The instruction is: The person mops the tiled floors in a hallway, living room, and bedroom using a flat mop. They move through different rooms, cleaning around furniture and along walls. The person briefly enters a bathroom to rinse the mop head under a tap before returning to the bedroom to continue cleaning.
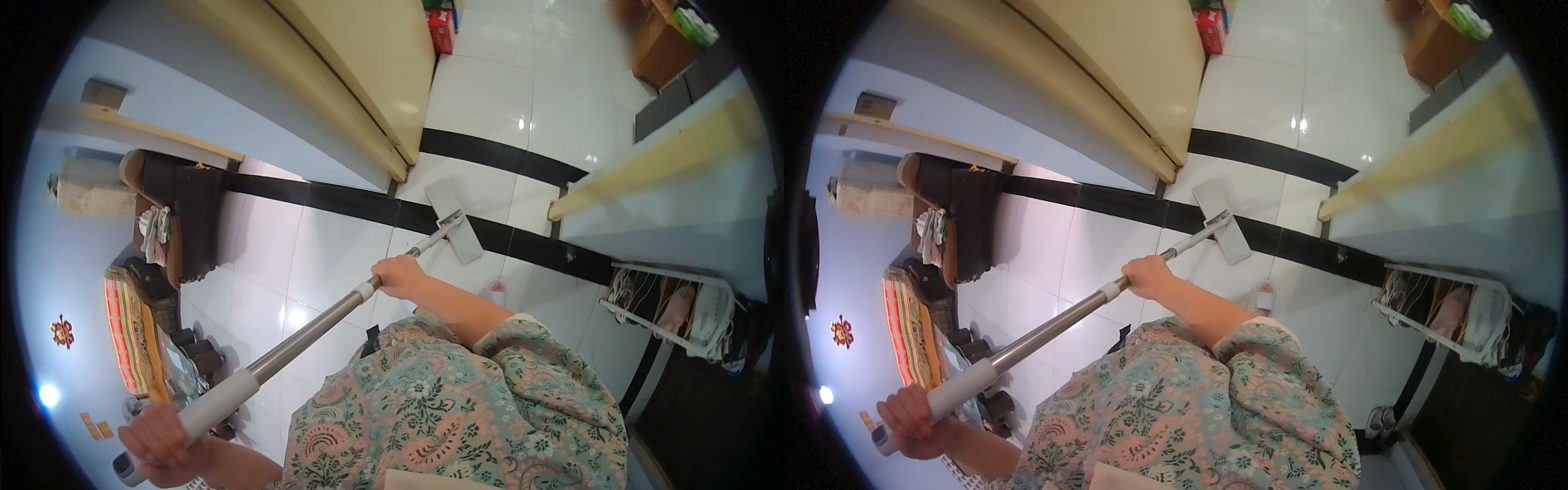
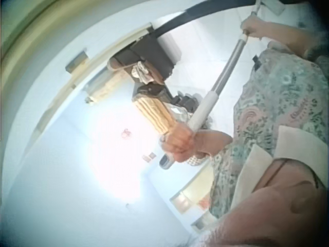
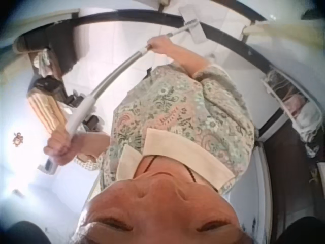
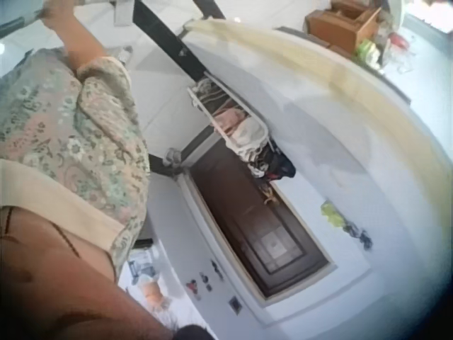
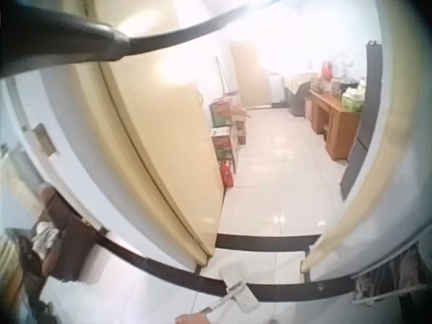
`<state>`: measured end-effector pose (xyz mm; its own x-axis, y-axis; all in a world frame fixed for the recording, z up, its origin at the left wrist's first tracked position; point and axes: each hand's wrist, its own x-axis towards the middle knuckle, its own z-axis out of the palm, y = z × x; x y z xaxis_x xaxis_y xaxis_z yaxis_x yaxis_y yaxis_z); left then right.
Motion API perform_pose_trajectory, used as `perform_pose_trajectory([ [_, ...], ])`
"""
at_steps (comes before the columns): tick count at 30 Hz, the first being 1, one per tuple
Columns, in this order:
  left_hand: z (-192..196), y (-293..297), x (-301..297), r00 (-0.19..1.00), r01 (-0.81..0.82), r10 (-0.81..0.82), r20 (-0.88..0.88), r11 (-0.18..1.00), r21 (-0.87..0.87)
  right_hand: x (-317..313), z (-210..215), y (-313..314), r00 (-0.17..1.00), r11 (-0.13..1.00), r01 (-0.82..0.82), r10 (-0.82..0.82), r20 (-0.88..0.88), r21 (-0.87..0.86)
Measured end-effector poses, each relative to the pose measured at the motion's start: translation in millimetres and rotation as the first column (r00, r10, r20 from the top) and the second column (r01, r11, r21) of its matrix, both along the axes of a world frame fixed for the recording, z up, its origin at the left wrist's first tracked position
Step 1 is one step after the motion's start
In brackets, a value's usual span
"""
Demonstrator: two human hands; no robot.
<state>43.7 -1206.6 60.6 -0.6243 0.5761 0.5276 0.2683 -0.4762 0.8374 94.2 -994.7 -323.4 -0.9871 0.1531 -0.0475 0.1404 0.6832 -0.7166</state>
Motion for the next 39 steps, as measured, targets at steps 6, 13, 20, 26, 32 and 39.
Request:
perform_pose_trajectory([
  [6,4,-21,-4,0.874,-0.484,0.483,0.06,0.875,0.017,-52,-1,7,0.974,0.996,-0.086,0.082,-0.211,-0.007],
  [13,-35,30,24,0.836,-0.521,0.411,-0.363,0.802,-0.292,-43,-32,25,0.987,0.996,0.04,-0.052,-0.151,-0.078],
  [20,-40,24,37,0.799,-0.541,0.404,-0.445,0.807,-0.239,-9,-17,22,0.993,0.998,-0.055,0.059,0.098,-0.041],
  [26,-21,-11,44,0.863,-0.355,0.221,-0.453,0.905,-0.234,24,-18,8,0.991,0.996,-0.028,0.017,-0.131,-0.087],
  [32,-24,11,30,0.909,-0.107,0.034,-0.416,0.983,-0.152,66,11,62,0.967,0.981,0.188,-0.193,-0.167,-0.049],
  [39,-78,120,62,0.905,0.173,-0.339,-0.257,0.845,-0.506,129,-62,152,0.817,0.816,0.576,-0.576,-0.018,0.04],
])
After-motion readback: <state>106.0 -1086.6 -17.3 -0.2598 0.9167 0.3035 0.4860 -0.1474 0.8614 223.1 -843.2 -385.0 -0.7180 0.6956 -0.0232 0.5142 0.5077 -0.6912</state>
